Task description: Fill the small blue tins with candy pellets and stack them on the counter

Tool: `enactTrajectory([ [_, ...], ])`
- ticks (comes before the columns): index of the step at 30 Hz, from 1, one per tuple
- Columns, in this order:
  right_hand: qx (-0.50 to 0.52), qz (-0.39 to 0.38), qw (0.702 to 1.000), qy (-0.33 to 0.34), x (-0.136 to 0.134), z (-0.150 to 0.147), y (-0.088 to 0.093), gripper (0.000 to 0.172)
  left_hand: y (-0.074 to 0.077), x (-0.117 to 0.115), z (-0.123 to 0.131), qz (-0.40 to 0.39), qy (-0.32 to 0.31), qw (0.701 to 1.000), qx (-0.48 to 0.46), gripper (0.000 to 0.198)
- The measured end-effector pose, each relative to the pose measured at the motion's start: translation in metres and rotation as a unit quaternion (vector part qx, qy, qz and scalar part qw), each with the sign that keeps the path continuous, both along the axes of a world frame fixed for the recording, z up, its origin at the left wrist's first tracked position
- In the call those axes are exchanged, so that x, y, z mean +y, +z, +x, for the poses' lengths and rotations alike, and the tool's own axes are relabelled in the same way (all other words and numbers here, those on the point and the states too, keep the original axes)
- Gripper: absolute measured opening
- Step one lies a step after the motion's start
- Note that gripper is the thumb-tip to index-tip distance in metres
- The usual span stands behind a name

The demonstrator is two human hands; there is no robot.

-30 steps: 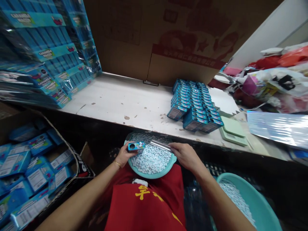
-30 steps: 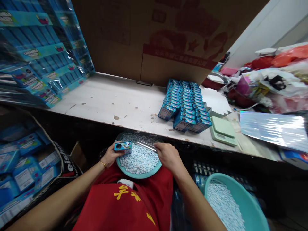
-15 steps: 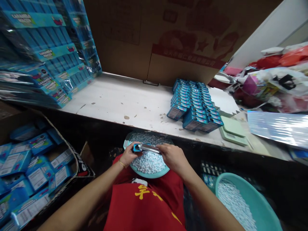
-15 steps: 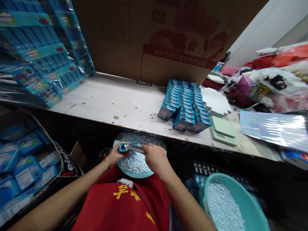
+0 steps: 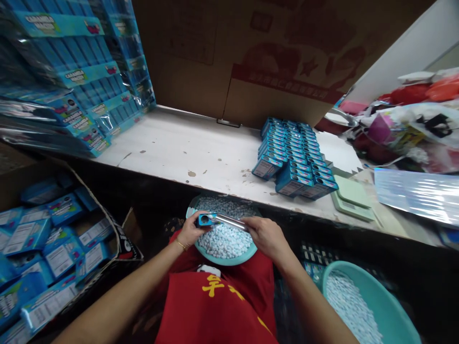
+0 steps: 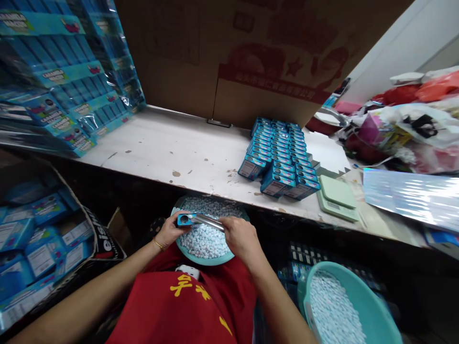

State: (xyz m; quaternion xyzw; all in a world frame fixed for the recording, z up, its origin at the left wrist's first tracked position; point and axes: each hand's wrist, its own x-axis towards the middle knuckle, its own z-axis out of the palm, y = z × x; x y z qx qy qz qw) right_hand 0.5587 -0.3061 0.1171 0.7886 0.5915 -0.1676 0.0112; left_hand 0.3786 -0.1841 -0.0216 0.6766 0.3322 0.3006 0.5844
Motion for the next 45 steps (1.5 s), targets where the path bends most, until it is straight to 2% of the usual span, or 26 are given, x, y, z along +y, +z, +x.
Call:
enactTrajectory([
  [4,-0.027,-0.015,1.0,-0.001,-0.001,-0.004,-0.003,0.035,-0.002,-0.002,-0.001,-0.004,0.006,1.0,0.001,0.04],
  [9,-0.029,-0.008,0.999,0.036,0.003,-0.017,-0.002,0.035,0.0,-0.003,0.0,0.016,-0.01,1.0,0.014,0.04],
  [12,-0.021,0.035,0.999,0.01,0.0,-0.012,-0.001,0.032,0.005,0.001,-0.004,0.018,0.006,0.999,0.03,0.038],
  [14,0.005,0.086,0.996,-0.004,0.0,-0.008,-0.001,0.034,0.011,0.003,-0.003,0.023,0.006,0.999,0.038,0.037],
  [16,0.026,0.132,0.991,0.013,0.002,-0.008,0.001,0.046,0.021,0.004,0.006,0.031,-0.003,0.999,0.032,0.039],
  [18,0.015,0.151,0.987,0.047,0.009,-0.01,0.007,0.058,0.034,0.003,0.023,0.038,-0.025,0.999,0.003,0.04],
  [20,-0.017,0.147,0.987,0.069,0.017,-0.007,0.015,0.057,0.05,0.002,0.045,0.043,-0.048,0.997,-0.032,0.043],
  [24,-0.081,0.147,0.985,0.048,0.035,0.031,0.034,0.044,0.08,0.003,0.074,0.054,-0.044,0.997,-0.046,0.064],
  [26,-0.117,0.156,0.981,0.007,0.045,0.063,0.039,0.04,0.088,0.005,0.075,0.045,-0.046,0.997,-0.04,0.068],
  [28,-0.147,0.161,0.975,-0.036,0.055,0.094,0.038,0.036,0.09,0.009,0.068,0.029,-0.05,0.998,-0.039,0.063],
  [30,-0.159,0.183,0.968,-0.07,0.062,0.117,0.033,0.037,0.087,0.017,0.05,0.019,-0.027,0.998,-0.045,0.058],
  [32,-0.16,0.237,0.952,-0.105,0.061,0.127,0.025,0.042,0.08,0.033,0.02,0.038,0.026,0.998,-0.038,0.058],
  [35,-0.13,0.31,0.932,-0.137,0.046,0.12,0.009,0.047,0.06,0.073,-0.056,0.135,0.158,0.978,0.036,0.057],
  [37,-0.068,0.305,0.943,-0.116,0.03,0.1,-0.009,0.045,0.045,0.103,-0.119,0.194,0.29,0.927,0.14,0.058],
  [39,0.027,0.26,0.962,-0.075,0.01,0.073,-0.032,0.039,0.033,0.12,-0.184,0.21,0.393,0.844,0.299,0.061],
  [41,0.143,0.191,0.968,-0.07,-0.011,0.048,-0.06,0.038,0.028,0.119,-0.239,0.173,0.402,0.775,0.456,0.069],
  [43,0.212,0.148,0.963,-0.08,-0.027,0.031,-0.087,0.039,0.025,0.108,-0.278,0.142,0.376,0.753,0.52,0.07],
  [45,0.245,0.117,0.956,-0.11,-0.034,0.02,-0.108,0.043,0.022,0.099,-0.302,0.121,0.35,0.744,0.556,0.074],
])
